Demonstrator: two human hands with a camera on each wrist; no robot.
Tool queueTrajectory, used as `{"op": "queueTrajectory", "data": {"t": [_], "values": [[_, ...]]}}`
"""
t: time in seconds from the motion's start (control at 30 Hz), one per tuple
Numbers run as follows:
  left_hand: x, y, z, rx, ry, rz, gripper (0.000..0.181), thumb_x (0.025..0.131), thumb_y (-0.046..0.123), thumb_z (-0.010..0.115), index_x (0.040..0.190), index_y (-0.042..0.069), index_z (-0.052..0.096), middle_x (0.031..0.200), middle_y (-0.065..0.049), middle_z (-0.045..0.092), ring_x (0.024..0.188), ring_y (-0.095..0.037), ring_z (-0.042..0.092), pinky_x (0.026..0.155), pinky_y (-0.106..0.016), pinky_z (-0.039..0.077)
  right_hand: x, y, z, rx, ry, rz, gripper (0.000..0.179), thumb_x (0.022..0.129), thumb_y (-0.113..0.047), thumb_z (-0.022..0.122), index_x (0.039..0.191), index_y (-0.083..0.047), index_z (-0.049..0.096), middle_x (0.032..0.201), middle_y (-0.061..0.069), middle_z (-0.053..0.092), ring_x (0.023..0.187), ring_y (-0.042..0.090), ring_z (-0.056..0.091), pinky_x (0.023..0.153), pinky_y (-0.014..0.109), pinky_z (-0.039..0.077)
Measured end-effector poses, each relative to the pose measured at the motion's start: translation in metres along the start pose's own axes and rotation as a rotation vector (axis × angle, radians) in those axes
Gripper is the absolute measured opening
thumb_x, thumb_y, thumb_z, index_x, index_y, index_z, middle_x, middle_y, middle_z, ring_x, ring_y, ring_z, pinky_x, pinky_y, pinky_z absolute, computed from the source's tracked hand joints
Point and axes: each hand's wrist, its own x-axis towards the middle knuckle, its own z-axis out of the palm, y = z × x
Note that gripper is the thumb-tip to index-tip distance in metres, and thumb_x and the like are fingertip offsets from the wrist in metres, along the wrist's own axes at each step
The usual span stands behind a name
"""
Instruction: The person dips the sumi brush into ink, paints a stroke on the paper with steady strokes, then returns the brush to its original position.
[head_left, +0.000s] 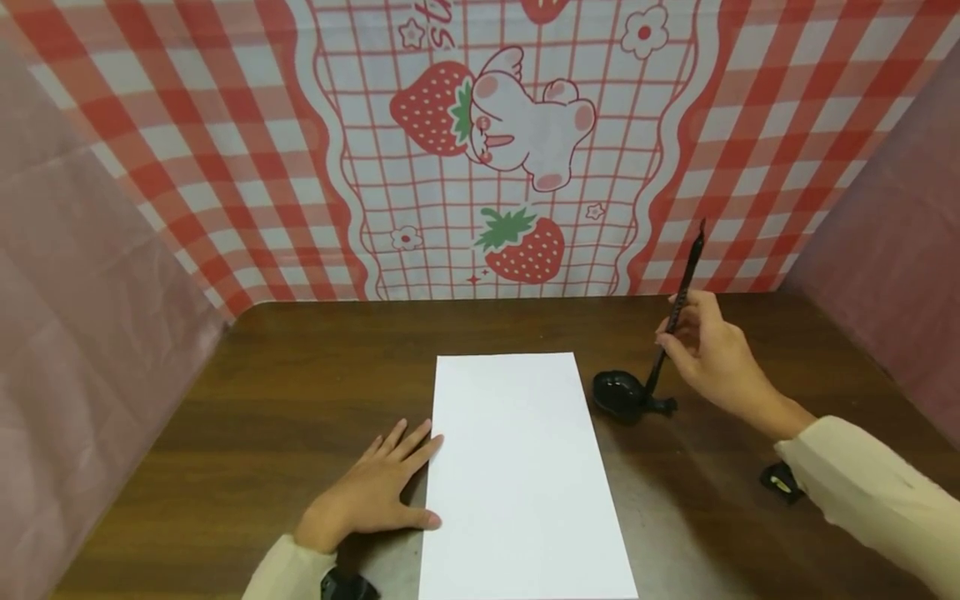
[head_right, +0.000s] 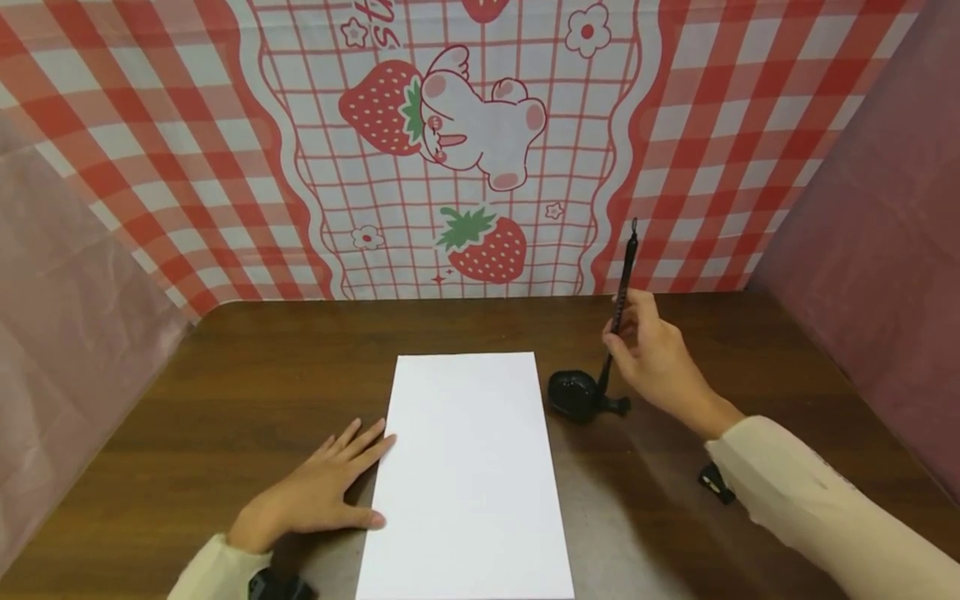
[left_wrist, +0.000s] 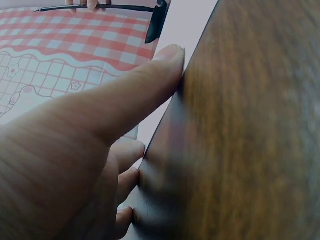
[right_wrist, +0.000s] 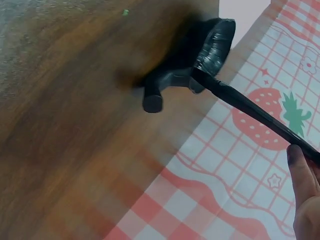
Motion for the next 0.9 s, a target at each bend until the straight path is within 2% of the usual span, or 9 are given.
{"op": "queueTrajectory", "data": {"t": [0.17, 0.33, 0.67, 0.9], "values": [[0.0005, -0.0004, -0.0006, 0.005, -0.001, -0.006, 0.098, 0.077, 0.064, 0.064, 0.153, 0.019, 0.022, 0.161, -0.005, 0.010, 0.147, -0.039, 0.003, 0.113, -0.064, 0.009, 0.0034, -0.0001, -0.0003, 0.019, 0.012, -0.005, 0.057, 0.075, 0.017, 0.069, 0.122, 0.007, 0.038, 0.086, 0.012, 0.064, 0.077, -0.007, 0.054, 0.051, 0.009, 0.040], [0.0005, 0.0003, -0.0003, 0.013, -0.005, -0.015, 0.098, 0.078, 0.064, 0.065, 0.153, 0.020, 0.022, 0.162, -0.004, 0.010, 0.147, -0.039, 0.003, 0.114, -0.064, 0.009, 0.0012, -0.0001, 0.0014, 0.010, -0.009, -0.001, 0.055, 0.075, 0.015, 0.070, 0.120, 0.006, 0.039, 0.085, 0.010, 0.064, 0.076, -0.005, 0.055, 0.051, 0.010, 0.039], [0.0012, -0.0011, 0.0003, 0.011, -0.002, -0.009, 0.099, 0.077, 0.065, 0.064, 0.153, 0.020, 0.021, 0.162, -0.004, 0.010, 0.147, -0.039, 0.003, 0.113, -0.064, 0.010, 0.0034, 0.0006, -0.0023, 0.008, 0.001, -0.014, 0.056, 0.075, 0.017, 0.069, 0.120, 0.007, 0.038, 0.086, 0.012, 0.064, 0.076, -0.002, 0.057, 0.047, 0.011, 0.038], [0.0009, -0.0018, 0.0007, 0.022, -0.004, -0.009, 0.098, 0.077, 0.065, 0.063, 0.153, 0.021, 0.021, 0.162, -0.003, 0.010, 0.147, -0.039, 0.003, 0.114, -0.064, 0.010, 0.0016, 0.0001, 0.0022, 0.019, -0.009, 0.016, 0.056, 0.075, 0.015, 0.069, 0.122, 0.006, 0.039, 0.085, 0.011, 0.065, 0.076, -0.010, 0.052, 0.049, 0.011, 0.039]]}}
